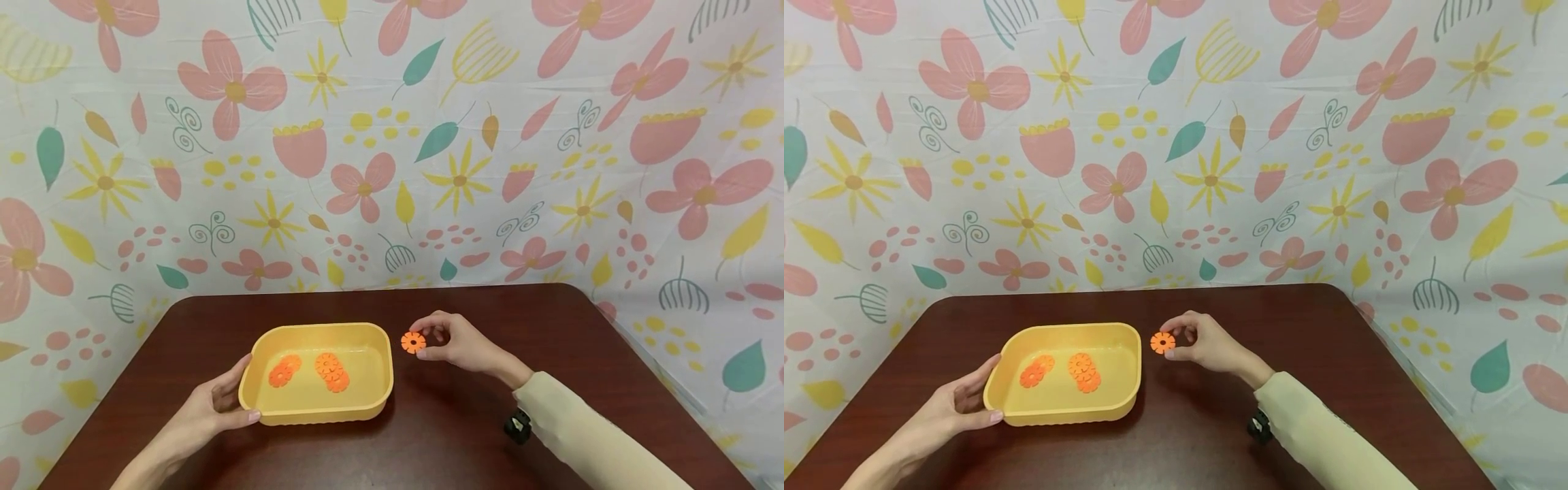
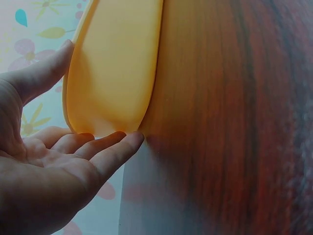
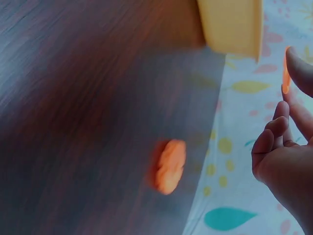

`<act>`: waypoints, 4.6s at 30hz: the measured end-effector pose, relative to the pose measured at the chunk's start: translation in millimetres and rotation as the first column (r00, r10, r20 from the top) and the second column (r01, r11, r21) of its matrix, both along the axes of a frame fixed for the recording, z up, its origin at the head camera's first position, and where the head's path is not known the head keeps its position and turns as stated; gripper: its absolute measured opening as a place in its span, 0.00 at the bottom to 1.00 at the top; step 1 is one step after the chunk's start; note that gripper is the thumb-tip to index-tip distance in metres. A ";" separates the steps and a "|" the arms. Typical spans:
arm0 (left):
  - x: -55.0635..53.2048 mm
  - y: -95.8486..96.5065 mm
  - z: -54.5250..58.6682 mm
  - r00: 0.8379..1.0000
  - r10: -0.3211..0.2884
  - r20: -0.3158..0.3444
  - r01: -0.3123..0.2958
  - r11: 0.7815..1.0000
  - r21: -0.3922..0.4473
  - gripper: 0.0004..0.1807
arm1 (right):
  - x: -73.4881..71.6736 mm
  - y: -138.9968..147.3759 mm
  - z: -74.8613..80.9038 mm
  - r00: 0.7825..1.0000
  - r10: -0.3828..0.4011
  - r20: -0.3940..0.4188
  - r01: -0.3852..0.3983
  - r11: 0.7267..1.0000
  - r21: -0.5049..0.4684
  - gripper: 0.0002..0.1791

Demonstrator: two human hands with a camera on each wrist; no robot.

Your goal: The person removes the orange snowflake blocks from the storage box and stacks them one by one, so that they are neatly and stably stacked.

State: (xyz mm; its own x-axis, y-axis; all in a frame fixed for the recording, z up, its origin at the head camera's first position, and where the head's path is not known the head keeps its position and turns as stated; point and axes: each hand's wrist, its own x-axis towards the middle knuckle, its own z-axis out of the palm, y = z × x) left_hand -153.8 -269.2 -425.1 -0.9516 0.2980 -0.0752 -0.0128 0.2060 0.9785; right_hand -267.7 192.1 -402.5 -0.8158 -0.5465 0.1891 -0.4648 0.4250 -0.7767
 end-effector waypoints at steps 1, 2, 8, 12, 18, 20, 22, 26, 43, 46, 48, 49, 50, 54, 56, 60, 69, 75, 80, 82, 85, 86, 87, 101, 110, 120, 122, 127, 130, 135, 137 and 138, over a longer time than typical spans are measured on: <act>0.0 0.1 0.0 1.000 0.000 -0.001 0.000 1.000 0.000 0.55 | -0.3 4.4 -1.7 1.000 -0.006 0.007 0.006 1.000 0.002 0.19; 0.0 0.2 -0.2 1.000 -0.001 -0.003 0.001 1.000 0.001 0.55 | -0.5 8.7 -3.2 1.000 -0.012 0.015 0.012 1.000 0.003 0.19; 0.2 0.9 -0.1 1.000 0.003 0.000 -0.003 1.000 0.001 0.55 | -3.5 32.1 -10.5 0.998 -0.038 0.047 0.037 0.999 0.024 0.20; 1.2 0.6 -1.5 1.000 0.003 0.010 -0.003 1.000 0.006 0.55 | -6.0 44.8 -16.2 0.998 -0.048 0.049 0.047 0.999 0.025 0.20; 0.8 -0.7 -2.8 1.000 -0.001 0.006 0.001 1.000 0.009 0.55 | -9.8 61.0 -26.6 0.995 -0.099 0.034 0.098 0.995 0.028 0.20; 0.4 -0.9 -2.4 1.000 0.001 0.001 -0.001 1.000 0.004 0.55 | -10.1 65.8 -29.7 0.993 -0.119 0.028 0.118 0.992 0.038 0.19; 0.1 -0.9 -1.8 1.000 0.002 -0.005 -0.002 1.000 -0.002 0.55 | -9.9 69.9 -32.0 0.991 -0.129 0.026 0.128 0.991 0.047 0.19; 0.4 -0.8 -1.5 1.000 0.005 -0.012 -0.005 1.000 -0.008 0.56 | -9.4 74.8 -34.4 0.990 -0.140 0.033 0.138 0.988 0.064 0.19; 0.1 -0.3 -1.0 1.000 0.001 -0.010 -0.001 1.000 -0.008 0.56 | -8.4 77.4 -40.5 0.990 -0.127 0.059 0.123 0.991 0.053 0.20; 0.3 -0.6 -1.3 1.000 0.001 -0.013 -0.001 1.000 -0.007 0.56 | -9.3 76.6 -41.5 0.991 -0.122 0.055 0.119 0.992 0.051 0.20; 0.6 -0.6 -1.4 1.000 0.001 -0.014 -0.001 1.000 -0.005 0.56 | -9.9 76.5 -42.2 0.991 -0.122 0.050 0.120 0.991 0.052 0.20; 0.7 -0.7 -1.4 1.000 0.000 -0.014 0.000 1.000 -0.004 0.56 | -10.2 76.7 -42.2 0.991 -0.125 0.047 0.123 0.991 0.056 0.19; 0.7 -0.7 -1.4 1.000 0.000 -0.014 0.000 1.000 -0.002 0.56 | -10.5 76.9 -42.6 0.991 -0.127 0.043 0.125 0.991 0.057 0.19; 0.9 -0.8 -0.8 1.000 -0.004 -0.011 0.004 1.000 -0.003 0.56 | -11.7 78.2 -43.3 0.990 -0.134 0.030 0.132 0.989 0.071 0.19; 0.6 -0.9 -0.2 1.000 -0.005 -0.008 0.005 1.000 -0.005 0.56 | -12.1 78.5 -43.6 0.991 -0.134 0.026 0.132 0.988 0.077 0.19; 0.0 -1.0 0.6 1.000 -0.009 0.000 0.009 1.000 -0.004 0.56 | -12.4 78.0 -42.7 0.992 -0.127 0.014 0.126 0.988 0.088 0.19; 0.2 -0.8 0.0 1.000 -0.005 -0.008 0.005 1.000 0.003 0.56 | -12.0 76.4 -41.2 0.992 -0.125 0.015 0.123 0.986 0.111 0.19; 0.3 -1.0 0.0 1.000 -0.010 -0.004 0.010 1.000 0.002 0.56 | -12.0 75.9 -41.9 0.992 -0.122 0.019 0.119 0.987 0.108 0.19; 0.1 -0.7 -0.1 1.000 -0.001 -0.004 0.001 1.000 -0.004 0.56 | -13.9 75.5 -43.3 0.993 -0.120 0.014 0.117 0.986 0.122 0.19; 0.3 -0.6 -0.4 1.000 0.000 -0.004 0.000 1.000 -0.004 0.56 | -14.3 75.4 -43.6 0.992 -0.125 0.016 0.121 0.984 0.134 0.19; 0.5 -0.4 -0.6 1.000 0.000 -0.006 0.000 1.000 -0.002 0.56 | -15.4 76.2 -45.3 0.992 -0.129 0.015 0.126 0.981 0.148 0.18; 0.6 -0.4 -0.6 1.000 0.000 -0.007 0.000 1.000 -0.003 0.56 | -15.7 76.7 -45.7 0.991 -0.130 0.014 0.126 0.981 0.150 0.18; 0.7 -0.4 -0.6 1.000 -0.001 -0.008 0.001 1.000 -0.002 0.56 | -15.9 77.0 -45.9 0.991 -0.130 0.013 0.127 0.981 0.148 0.18; 0.3 -1.2 -1.8 1.000 -0.014 -0.016 0.014 1.000 0.004 0.55 | -14.4 76.5 -47.1 0.990 -0.138 0.006 0.136 0.980 0.143 0.19; 1.1 -0.6 -2.0 1.000 -0.006 -0.020 0.006 1.000 0.013 0.56 | -14.6 75.8 -45.5 0.990 -0.142 0.009 0.140 0.982 0.128 0.23; 0.7 -0.5 -1.6 1.000 0.002 -0.012 -0.002 1.000 0.003 0.56 | -15.5 77.7 -45.9 0.991 -0.130 0.008 0.128 0.979 0.156 0.24; 0.6 -0.4 -1.5 1.000 0.002 -0.009 -0.002 1.000 0.003 0.56 | -15.6 78.1 -46.4 0.992 -0.129 0.004 0.127 0.978 0.164 0.23; 1.0 -0.4 -1.3 1.000 -0.001 -0.008 0.001 1.000 0.005 0.56 | -15.6 78.4 -46.3 0.993 -0.114 0.002 0.113 0.980 0.162 0.23; 1.0 -0.5 -1.1 1.000 -0.005 -0.011 0.005 1.000 0.003 0.55 | -15.1 78.6 -45.7 0.994 -0.106 0.003 0.104 0.983 0.154 0.22; 0.4 -0.8 -0.9 1.000 -0.014 -0.012 0.014 1.000 0.005 0.55 | -14.6 79.0 -45.8 0.995 -0.104 0.001 0.103 0.984 0.146 0.22; 0.3 -0.9 -1.1 1.000 -0.016 -0.008 0.016 1.000 0.006 0.55 | -14.6 79.0 -45.8 0.994 -0.108 0.001 0.107 0.983 0.151 0.23; 0.2 -1.0 -1.3 1.000 -0.017 -0.008 0.017 1.000 0.006 0.55 | -14.5 79.0 -45.7 0.994 -0.110 0.001 0.109 0.982 0.154 0.23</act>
State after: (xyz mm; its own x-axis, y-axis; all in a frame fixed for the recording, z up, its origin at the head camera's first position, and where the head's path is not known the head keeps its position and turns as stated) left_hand -153.6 -270.2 -426.4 -0.9470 0.3146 -0.0656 -0.0015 0.2000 0.9798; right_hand -282.2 271.1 -448.2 -0.8738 -0.4755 0.1017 -0.4013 0.5872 -0.7029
